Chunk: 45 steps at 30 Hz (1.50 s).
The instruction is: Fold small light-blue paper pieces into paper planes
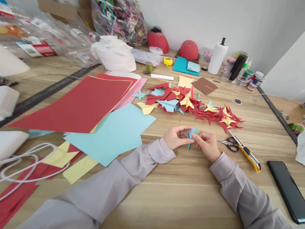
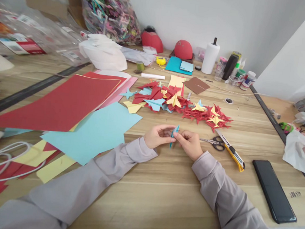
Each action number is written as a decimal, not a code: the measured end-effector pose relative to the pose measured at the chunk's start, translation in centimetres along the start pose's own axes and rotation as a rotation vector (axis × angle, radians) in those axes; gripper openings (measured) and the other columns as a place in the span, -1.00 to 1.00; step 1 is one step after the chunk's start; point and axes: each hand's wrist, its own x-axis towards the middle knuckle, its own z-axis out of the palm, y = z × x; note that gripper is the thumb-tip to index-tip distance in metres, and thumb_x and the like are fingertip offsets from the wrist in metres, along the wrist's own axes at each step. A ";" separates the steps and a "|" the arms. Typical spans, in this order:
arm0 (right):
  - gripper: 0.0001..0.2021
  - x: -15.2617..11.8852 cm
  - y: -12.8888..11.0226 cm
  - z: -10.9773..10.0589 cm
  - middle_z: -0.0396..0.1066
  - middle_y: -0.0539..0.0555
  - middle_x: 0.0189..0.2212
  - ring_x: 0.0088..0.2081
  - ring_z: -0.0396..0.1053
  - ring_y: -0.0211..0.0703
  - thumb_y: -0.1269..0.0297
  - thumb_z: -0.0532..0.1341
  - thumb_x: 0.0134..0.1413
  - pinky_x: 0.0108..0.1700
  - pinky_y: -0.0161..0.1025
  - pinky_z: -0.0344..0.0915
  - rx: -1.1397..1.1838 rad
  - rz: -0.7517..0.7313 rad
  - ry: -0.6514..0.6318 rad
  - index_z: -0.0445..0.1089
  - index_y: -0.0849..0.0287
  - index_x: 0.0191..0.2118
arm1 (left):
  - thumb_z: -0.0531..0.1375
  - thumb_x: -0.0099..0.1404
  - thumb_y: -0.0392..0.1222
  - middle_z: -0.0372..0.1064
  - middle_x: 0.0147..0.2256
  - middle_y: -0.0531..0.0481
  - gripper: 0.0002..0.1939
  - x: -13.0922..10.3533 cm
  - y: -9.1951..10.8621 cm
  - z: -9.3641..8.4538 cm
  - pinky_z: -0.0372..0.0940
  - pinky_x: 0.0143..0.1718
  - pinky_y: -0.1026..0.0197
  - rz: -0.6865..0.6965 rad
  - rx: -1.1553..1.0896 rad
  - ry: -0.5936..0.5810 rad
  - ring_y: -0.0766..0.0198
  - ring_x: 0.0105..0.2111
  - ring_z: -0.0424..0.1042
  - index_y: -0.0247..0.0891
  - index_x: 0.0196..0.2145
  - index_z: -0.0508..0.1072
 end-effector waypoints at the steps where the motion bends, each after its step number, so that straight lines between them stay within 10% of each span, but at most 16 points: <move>1: -0.56 0.0 0.0 0.0 0.21 -0.05 -0.78 -0.69 0.10 -0.37 -0.05 0.20 -0.06 -0.59 -0.35 0.04 0.002 0.001 0.007 0.23 0.19 -0.71 | 0.43 -0.29 -0.24 0.46 -0.42 -0.03 -0.41 0.0 0.0 0.0 0.34 -0.33 0.18 -0.002 -0.006 0.005 0.34 -0.47 0.39 -0.38 -0.22 0.43; 17: -0.76 0.0 0.6 0.3 0.29 -0.04 -0.61 -0.58 0.23 -0.31 0.10 0.21 -0.06 -0.53 -0.34 0.20 -0.004 -0.049 0.134 0.29 0.19 -0.41 | 0.39 -0.17 -0.26 0.48 -0.28 -0.14 -0.47 -0.2 0.3 0.0 0.36 -0.25 0.14 0.050 -0.018 -0.024 0.24 -0.35 0.45 -0.37 -0.16 0.43; 24: -0.82 -0.2 1.2 0.6 0.29 -0.07 -0.59 -0.60 0.22 -0.34 0.26 0.18 -0.05 -0.54 -0.37 0.20 -0.151 -0.150 0.102 0.27 0.16 -0.28 | 0.39 -0.17 -0.32 0.21 0.09 -0.28 -0.52 -0.4 0.3 0.0 0.38 -0.20 0.11 0.105 -0.046 -0.066 0.11 -0.18 0.44 -0.34 -0.22 0.46; 45: -0.86 -0.2 1.8 0.3 0.43 0.04 -0.41 -0.44 0.39 -0.19 0.40 0.11 -0.03 -0.40 -0.25 0.33 -0.174 -0.172 0.158 0.25 0.13 -0.27 | 0.29 -0.05 -0.30 0.42 -0.09 -0.20 -0.66 -0.5 0.5 -0.2 0.31 -0.05 0.09 0.162 -0.042 -0.086 0.06 -0.07 0.40 -0.32 -0.23 0.52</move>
